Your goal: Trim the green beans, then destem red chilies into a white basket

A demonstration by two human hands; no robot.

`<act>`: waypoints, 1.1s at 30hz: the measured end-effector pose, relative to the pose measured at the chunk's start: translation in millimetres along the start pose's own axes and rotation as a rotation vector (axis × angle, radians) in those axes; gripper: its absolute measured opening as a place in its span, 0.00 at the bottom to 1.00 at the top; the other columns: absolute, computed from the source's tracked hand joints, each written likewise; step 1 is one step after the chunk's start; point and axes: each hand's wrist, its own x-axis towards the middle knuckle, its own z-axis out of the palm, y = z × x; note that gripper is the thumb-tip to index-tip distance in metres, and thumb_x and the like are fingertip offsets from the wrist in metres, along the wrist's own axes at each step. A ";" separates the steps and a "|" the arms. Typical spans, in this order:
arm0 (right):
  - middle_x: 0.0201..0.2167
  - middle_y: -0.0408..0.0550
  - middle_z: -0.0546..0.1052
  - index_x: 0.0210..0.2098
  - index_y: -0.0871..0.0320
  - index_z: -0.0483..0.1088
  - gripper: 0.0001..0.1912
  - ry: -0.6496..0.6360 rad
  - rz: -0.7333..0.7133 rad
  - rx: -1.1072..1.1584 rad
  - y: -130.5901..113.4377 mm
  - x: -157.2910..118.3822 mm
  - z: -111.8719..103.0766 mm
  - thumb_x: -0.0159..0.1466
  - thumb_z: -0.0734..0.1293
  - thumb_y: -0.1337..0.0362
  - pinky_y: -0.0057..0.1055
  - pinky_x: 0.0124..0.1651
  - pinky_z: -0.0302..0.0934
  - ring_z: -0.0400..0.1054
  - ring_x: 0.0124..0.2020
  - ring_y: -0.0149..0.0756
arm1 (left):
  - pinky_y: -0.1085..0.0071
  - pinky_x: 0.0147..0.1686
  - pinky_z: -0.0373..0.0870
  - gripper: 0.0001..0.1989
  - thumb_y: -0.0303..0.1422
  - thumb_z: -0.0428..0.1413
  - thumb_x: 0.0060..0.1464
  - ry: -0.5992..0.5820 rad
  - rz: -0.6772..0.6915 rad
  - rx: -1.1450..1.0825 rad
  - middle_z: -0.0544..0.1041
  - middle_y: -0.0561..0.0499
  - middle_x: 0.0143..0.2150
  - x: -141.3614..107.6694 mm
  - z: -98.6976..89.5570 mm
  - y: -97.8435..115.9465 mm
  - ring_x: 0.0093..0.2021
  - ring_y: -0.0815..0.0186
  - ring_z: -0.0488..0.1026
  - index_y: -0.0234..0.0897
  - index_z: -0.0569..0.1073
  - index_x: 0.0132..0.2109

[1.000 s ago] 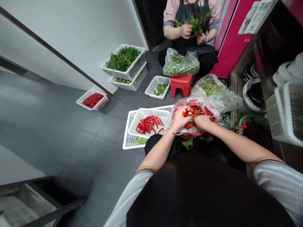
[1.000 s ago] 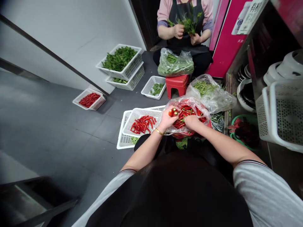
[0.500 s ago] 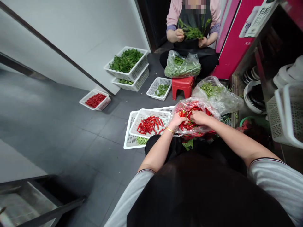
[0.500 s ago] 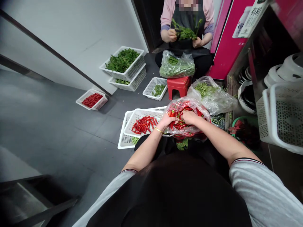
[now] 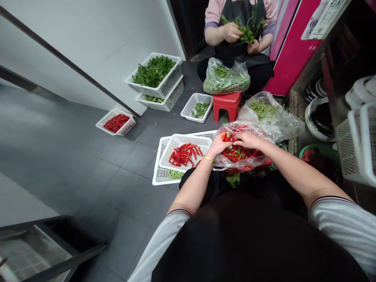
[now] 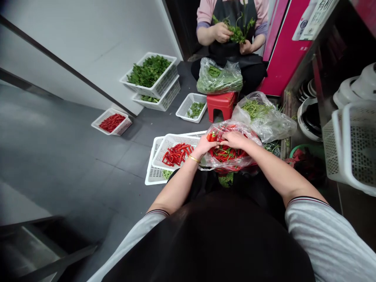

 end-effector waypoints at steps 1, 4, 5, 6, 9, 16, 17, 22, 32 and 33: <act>0.39 0.52 0.79 0.40 0.59 0.76 0.15 0.004 0.013 0.085 2.6 -3.1 4.5 0.68 0.63 0.55 0.31 0.42 0.60 0.72 0.38 0.40 | 0.70 0.31 0.71 0.12 0.26 0.64 0.36 0.028 -0.022 -0.062 0.75 0.52 0.26 -0.6 -3.4 2.1 0.26 0.68 0.73 0.32 0.70 0.31; 0.27 0.46 0.77 0.34 0.59 0.75 0.20 0.048 0.097 0.311 -0.3 -14.8 22.8 0.71 0.57 0.56 0.27 0.36 0.58 0.69 0.28 0.34 | 0.70 0.31 0.73 0.13 0.26 0.64 0.36 0.084 -0.076 -0.224 0.76 0.50 0.25 -4.7 -11.3 8.2 0.25 0.67 0.74 0.31 0.70 0.31; 0.25 0.46 0.77 0.33 0.59 0.74 0.22 0.099 0.122 0.336 -6.3 -18.1 28.3 0.71 0.55 0.56 0.27 0.35 0.57 0.68 0.27 0.34 | 0.70 0.32 0.74 0.14 0.26 0.65 0.36 0.114 -0.078 -0.277 0.77 0.50 0.25 -6.3 -11.2 10.0 0.26 0.66 0.75 0.31 0.70 0.32; 0.25 0.46 0.76 0.32 0.60 0.74 0.23 0.160 0.131 0.326 -14.7 -20.6 32.7 0.72 0.53 0.56 0.27 0.35 0.57 0.68 0.27 0.33 | 0.69 0.33 0.74 0.15 0.26 0.65 0.37 0.152 -0.069 -0.339 0.78 0.49 0.27 -8.0 -9.5 11.7 0.28 0.65 0.77 0.32 0.70 0.34; 0.30 0.50 0.78 0.33 0.60 0.74 0.24 0.253 0.018 0.153 -43.9 -25.4 36.1 0.72 0.53 0.56 0.28 0.35 0.55 0.69 0.30 0.35 | 0.66 0.40 0.76 0.17 0.26 0.64 0.40 0.202 -0.052 -0.552 0.80 0.48 0.34 -13.8 1.0 17.1 0.36 0.61 0.80 0.33 0.70 0.40; 0.46 0.56 0.77 0.48 0.57 0.75 0.18 -0.007 0.009 -0.186 -35.4 -31.6 25.1 0.68 0.61 0.54 0.31 0.40 0.59 0.71 0.43 0.43 | 0.60 0.49 0.74 0.30 0.24 0.63 0.42 0.013 -0.015 -0.657 0.80 0.51 0.35 -32.4 -13.9 34.2 0.42 0.58 0.80 0.36 0.69 0.55; 0.49 0.58 0.76 0.51 0.57 0.74 0.20 -0.023 0.092 -0.195 -31.2 -30.3 29.9 0.66 0.63 0.52 0.32 0.41 0.60 0.71 0.45 0.45 | 0.59 0.50 0.73 0.29 0.24 0.63 0.42 0.020 0.001 -0.662 0.80 0.51 0.34 -34.5 -19.7 34.6 0.42 0.59 0.80 0.35 0.70 0.54; 0.39 0.48 0.80 0.36 0.55 0.78 0.07 -0.159 0.229 0.095 -30.3 -16.2 62.6 0.61 0.69 0.61 0.28 0.38 0.61 0.74 0.40 0.39 | 0.57 0.52 0.72 0.15 0.25 0.64 0.40 -0.002 -0.016 -0.670 0.78 0.51 0.29 -40.2 -31.9 19.4 0.42 0.58 0.79 0.33 0.73 0.39; 0.18 0.40 0.72 0.32 0.58 0.70 0.12 0.295 0.170 0.937 -8.1 2.3 17.4 0.61 0.66 0.55 0.26 0.24 0.59 0.64 0.18 0.29 | 0.63 0.49 0.70 0.13 0.23 0.66 0.32 -0.197 0.001 -0.405 0.79 0.48 0.33 -16.3 13.5 -6.2 0.37 0.64 0.76 0.30 0.76 0.31; 0.20 0.41 0.73 0.34 0.58 0.70 0.14 0.334 0.157 1.010 -11.7 1.4 18.2 0.61 0.66 0.52 0.26 0.25 0.60 0.65 0.19 0.29 | 0.63 0.49 0.70 0.13 0.24 0.66 0.33 -0.183 0.021 -0.428 0.79 0.49 0.33 -15.4 16.6 -4.9 0.36 0.64 0.76 0.31 0.76 0.31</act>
